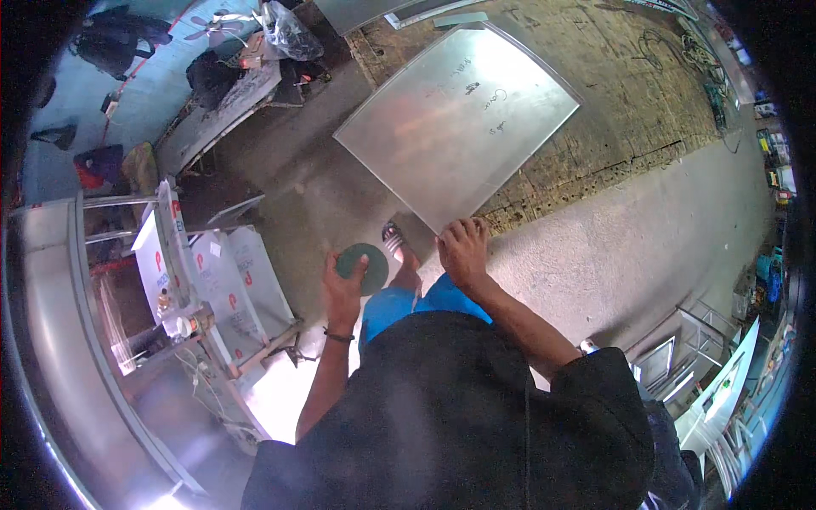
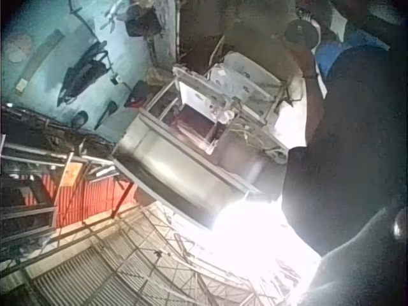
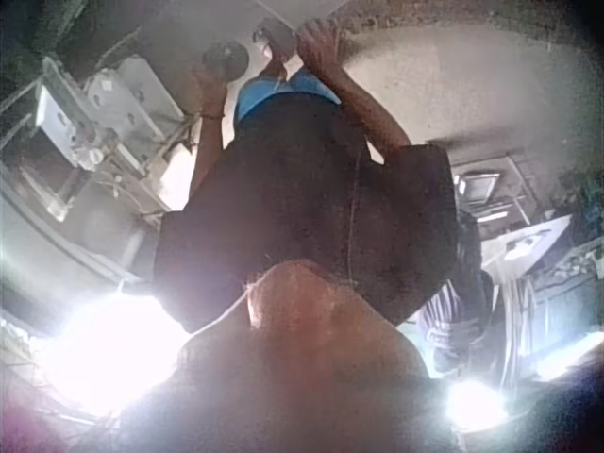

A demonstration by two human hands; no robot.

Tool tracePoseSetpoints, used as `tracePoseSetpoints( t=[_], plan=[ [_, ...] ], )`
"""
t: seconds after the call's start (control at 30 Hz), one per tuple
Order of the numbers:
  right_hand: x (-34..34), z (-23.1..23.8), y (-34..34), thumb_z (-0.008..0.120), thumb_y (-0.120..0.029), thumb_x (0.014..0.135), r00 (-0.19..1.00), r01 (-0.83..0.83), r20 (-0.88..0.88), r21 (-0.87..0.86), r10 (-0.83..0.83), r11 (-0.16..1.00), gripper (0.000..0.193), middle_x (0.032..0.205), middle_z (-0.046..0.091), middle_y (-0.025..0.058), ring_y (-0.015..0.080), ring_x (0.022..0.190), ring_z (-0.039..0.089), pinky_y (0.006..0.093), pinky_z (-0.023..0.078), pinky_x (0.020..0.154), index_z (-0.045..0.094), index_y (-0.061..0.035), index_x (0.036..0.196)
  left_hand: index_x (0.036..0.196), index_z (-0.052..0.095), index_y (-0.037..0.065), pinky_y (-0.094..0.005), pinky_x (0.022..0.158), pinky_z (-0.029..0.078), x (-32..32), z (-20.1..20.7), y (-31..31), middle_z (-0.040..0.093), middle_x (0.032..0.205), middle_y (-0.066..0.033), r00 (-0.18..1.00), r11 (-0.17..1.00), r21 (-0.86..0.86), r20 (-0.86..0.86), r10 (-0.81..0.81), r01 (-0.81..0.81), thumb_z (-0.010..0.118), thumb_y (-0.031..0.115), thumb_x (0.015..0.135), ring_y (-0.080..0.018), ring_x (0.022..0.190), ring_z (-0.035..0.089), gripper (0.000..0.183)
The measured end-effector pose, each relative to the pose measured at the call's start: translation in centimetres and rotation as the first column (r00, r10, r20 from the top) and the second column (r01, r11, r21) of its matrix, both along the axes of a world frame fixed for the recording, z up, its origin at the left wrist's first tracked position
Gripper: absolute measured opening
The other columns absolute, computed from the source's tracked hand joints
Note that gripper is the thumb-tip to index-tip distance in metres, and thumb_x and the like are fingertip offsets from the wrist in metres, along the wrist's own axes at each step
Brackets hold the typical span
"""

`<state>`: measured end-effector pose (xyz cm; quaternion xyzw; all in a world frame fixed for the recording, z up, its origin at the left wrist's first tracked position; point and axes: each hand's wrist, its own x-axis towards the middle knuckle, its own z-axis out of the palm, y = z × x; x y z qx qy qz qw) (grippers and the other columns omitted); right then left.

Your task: Polishing the edges and surface of a rectangular metal sheet using a circular sandpaper block.

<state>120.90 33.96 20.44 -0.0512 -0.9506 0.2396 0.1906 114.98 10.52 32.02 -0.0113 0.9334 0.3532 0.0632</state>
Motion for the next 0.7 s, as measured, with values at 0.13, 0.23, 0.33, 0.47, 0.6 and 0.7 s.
tracePoseSetpoints(
  t=[0.13, 0.23, 0.33, 0.47, 0.6, 0.7],
  plan=[
    [0.0, 0.0, -0.1, 0.075, -0.013, 0.079, 1.000, 0.005, -0.013, 0.007, -0.005, 1.000, 0.016, 0.100, 0.063, 0.0065, 0.0275, 0.106, 0.059, 0.0534, 0.037, 0.103, 0.066, -0.0102, 0.091, 0.107, 0.060, -0.003, -0.0441, 0.085, 0.052, 0.4, -0.5, 0.3, 0.068, 0.100, -0.0222, 0.999, 0.994, 0.098, -0.020, -0.035, 0.036, 0.079, 0.039, 0.090, -0.0330, 0.095, 0.068, 0.049],
    [0.1, -0.1, 0.1, 0.076, -0.013, 0.079, 0.999, -0.006, -0.040, -0.032, 0.005, 0.999, 0.016, 0.101, 0.063, 0.0062, 0.0276, 0.106, 0.059, 0.0525, 0.037, 0.103, 0.066, -0.0103, 0.091, 0.108, 0.060, -0.004, -0.0441, 0.085, 0.051, 0.4, -1.0, 0.2, 0.068, 0.099, -0.0230, 0.998, 0.992, 0.119, 0.048, -0.050, 0.044, 0.079, 0.036, 0.090, -0.0333, 0.095, 0.068, 0.048],
    [0.1, 0.1, 0.1, 0.077, -0.013, 0.079, 1.000, 0.005, -0.019, -0.060, -0.006, 0.998, 0.017, 0.101, 0.064, 0.0049, 0.0275, 0.106, 0.059, 0.0515, 0.037, 0.104, 0.066, -0.0108, 0.092, 0.108, 0.060, -0.005, -0.0431, 0.084, 0.051, 0.3, -1.3, 0.1, 0.068, 0.098, -0.0228, 0.998, 0.997, 0.073, 0.059, -0.039, 0.035, 0.078, 0.034, 0.091, -0.0315, 0.094, 0.068, 0.046],
    [-0.6, 0.4, -0.2, 0.077, -0.013, 0.079, 0.997, 0.015, -0.071, -0.104, -0.022, 0.995, 0.016, 0.100, 0.065, 0.0034, 0.0274, 0.105, 0.059, 0.0510, 0.037, 0.103, 0.066, -0.0115, 0.091, 0.108, 0.059, -0.004, -0.0424, 0.085, 0.051, 0.5, -0.8, 0.4, 0.068, 0.098, -0.0218, 0.998, 0.998, 0.037, -0.004, -0.059, 0.060, 0.076, 0.032, 0.093, -0.0290, 0.093, 0.067, 0.043],
    [-0.5, -1.0, -0.4, 0.072, -0.019, 0.081, 0.999, 0.020, 0.040, -0.167, -0.013, 0.986, 0.015, 0.107, 0.065, 0.0050, 0.0287, 0.110, 0.058, 0.0551, 0.033, 0.106, 0.070, -0.0111, 0.094, 0.110, 0.059, -0.004, -0.0418, 0.084, 0.052, 0.4, -0.2, 0.8, 0.068, 0.098, -0.0209, 0.996, 0.991, 0.130, 0.079, -0.040, 0.029, 0.075, 0.031, 0.095, -0.0275, 0.093, 0.067, 0.041],
    [-0.3, -0.2, -0.5, 0.075, -0.019, 0.080, 0.998, 0.042, 0.060, -0.210, -0.029, 0.977, 0.015, 0.104, 0.066, 0.0032, 0.0289, 0.108, 0.058, 0.0533, 0.035, 0.105, 0.070, -0.0120, 0.092, 0.112, 0.058, -0.004, -0.0404, 0.083, 0.052, 0.7, -0.6, 0.3, 0.068, 0.098, -0.0197, 0.992, 0.976, 0.218, 0.126, -0.007, -0.021, 0.074, 0.029, 0.096, -0.0260, 0.092, 0.067, 0.040]
  ],
)
